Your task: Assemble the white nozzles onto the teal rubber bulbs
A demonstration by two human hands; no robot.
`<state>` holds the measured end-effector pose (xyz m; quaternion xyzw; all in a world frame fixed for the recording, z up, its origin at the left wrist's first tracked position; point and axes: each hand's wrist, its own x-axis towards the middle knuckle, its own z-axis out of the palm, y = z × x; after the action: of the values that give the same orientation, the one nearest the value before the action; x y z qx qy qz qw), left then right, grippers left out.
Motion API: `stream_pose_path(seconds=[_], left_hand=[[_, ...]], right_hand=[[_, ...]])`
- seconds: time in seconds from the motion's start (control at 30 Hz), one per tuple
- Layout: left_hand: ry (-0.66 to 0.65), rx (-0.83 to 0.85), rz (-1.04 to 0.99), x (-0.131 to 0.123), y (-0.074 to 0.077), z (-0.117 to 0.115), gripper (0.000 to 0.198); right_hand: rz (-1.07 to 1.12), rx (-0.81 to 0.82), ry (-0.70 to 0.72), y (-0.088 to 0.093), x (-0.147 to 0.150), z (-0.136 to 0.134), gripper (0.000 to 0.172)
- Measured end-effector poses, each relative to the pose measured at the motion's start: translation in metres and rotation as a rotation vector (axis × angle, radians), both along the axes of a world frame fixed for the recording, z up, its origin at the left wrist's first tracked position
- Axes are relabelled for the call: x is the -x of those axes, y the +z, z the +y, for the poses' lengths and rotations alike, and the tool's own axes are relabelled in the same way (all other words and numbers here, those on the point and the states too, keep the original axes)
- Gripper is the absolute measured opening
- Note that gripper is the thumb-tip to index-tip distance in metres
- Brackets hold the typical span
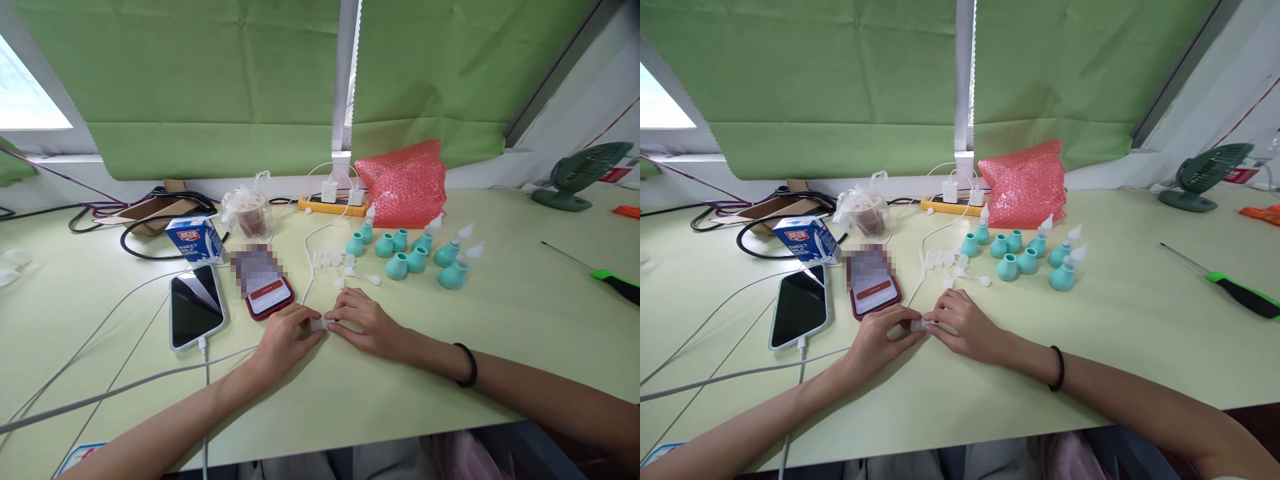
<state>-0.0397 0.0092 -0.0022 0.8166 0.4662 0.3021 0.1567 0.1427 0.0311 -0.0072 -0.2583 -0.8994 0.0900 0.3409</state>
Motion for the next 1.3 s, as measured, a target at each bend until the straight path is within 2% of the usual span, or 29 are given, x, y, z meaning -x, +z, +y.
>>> stream_pose_path(seconds=[0.23, 0.4, 0.53, 1.03, 1.3], left_hand=[[-0.048, -0.01, -0.06, 0.0, -0.001, 0.0, 0.014], [-0.007, -0.023, -0.011, 0.0, -0.001, 0.0, 0.015], [-0.04, -0.058, -0.005, 0.002, -0.002, 0.0, 0.016], [-0.088, -0.122, 0.011, 0.004, -0.004, 0.001, 0.016], [-0.129, -0.147, -0.016, 0.002, -0.005, 0.002, 0.013]], right_hand=[[-0.01, -0.095, -0.04, -0.001, 0.0, 0.001, 0.013], [-0.129, -0.31, -0.09, 0.001, -0.001, -0.001, 0.016], [-0.181, -0.419, -0.128, 0.001, -0.002, -0.002, 0.016], [-0.184, -0.364, -0.137, -0.004, -0.001, -0.006, 0.02], [-0.105, -0.344, -0.125, -0.004, -0.001, -0.008, 0.015]])
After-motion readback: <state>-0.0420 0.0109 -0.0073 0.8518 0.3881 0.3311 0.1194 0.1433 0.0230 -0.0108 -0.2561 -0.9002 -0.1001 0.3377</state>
